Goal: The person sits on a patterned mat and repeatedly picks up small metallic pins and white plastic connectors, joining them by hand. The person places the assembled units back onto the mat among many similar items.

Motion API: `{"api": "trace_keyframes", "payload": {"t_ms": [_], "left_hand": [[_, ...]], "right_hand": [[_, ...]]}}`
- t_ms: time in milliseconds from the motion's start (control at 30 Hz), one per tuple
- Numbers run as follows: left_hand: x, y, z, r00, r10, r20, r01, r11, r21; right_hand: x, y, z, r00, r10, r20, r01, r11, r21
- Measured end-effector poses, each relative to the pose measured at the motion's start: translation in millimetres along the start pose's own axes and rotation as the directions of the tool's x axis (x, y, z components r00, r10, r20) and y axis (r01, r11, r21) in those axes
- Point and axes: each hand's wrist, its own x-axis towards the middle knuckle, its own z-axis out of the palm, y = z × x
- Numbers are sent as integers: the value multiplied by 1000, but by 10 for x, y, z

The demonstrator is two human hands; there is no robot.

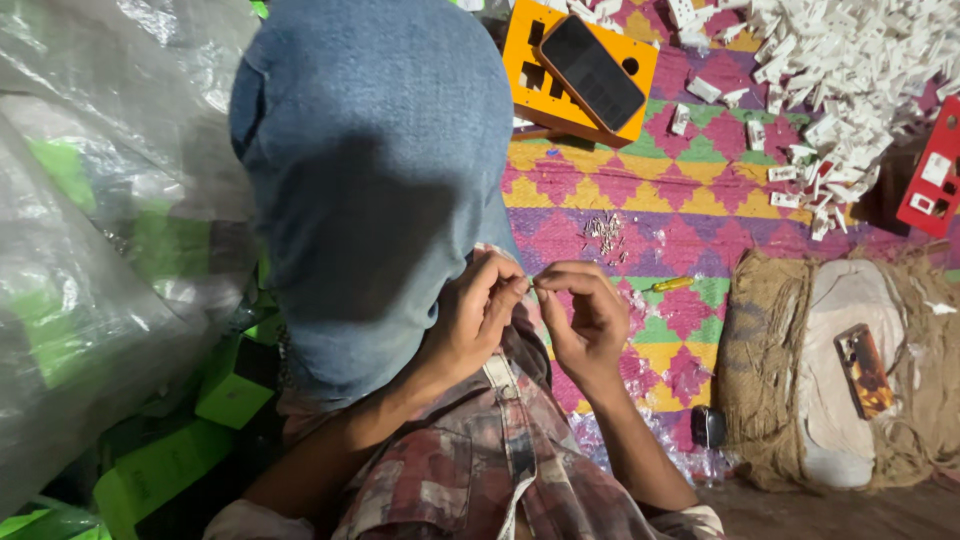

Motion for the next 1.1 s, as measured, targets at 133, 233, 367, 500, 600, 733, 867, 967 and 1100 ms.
{"api": "trace_keyframes", "payload": {"t_ms": [133,233,367,500,600,733,867,967,1100], "left_hand": [[28,34,17,996,-89,-11,89,989,116],[30,39,12,982,-189,6,188,980,66],[28,10,-15,993,115,-14,-114,990,78],[21,-32,0,999,35,-13,-34,994,102],[11,-60,0,999,29,-22,-27,995,98],[11,-56,-8,1000,-13,-13,14,995,96],[17,-33,-9,997,-83,9,82,994,78],[15,-19,-19,996,-80,28,79,995,63],[15,-12,-20,999,-32,24,30,998,49]], "right_hand": [[-67,251,-103,999,46,-28,-44,996,78],[-4,744,-415,992,41,-116,-53,993,-108],[-43,1567,-961,852,357,-382,-494,789,-364],[-314,2284,-1248,806,365,-467,-531,794,-296],[-447,2559,-1303,774,409,-483,-554,807,-204],[-467,2578,-1348,681,520,-515,-661,739,-128],[-409,2554,-1381,784,344,-517,-554,764,-331],[-319,2565,-1409,859,288,-424,-497,667,-555],[-227,2551,-1334,885,305,-353,-466,591,-658]]}}
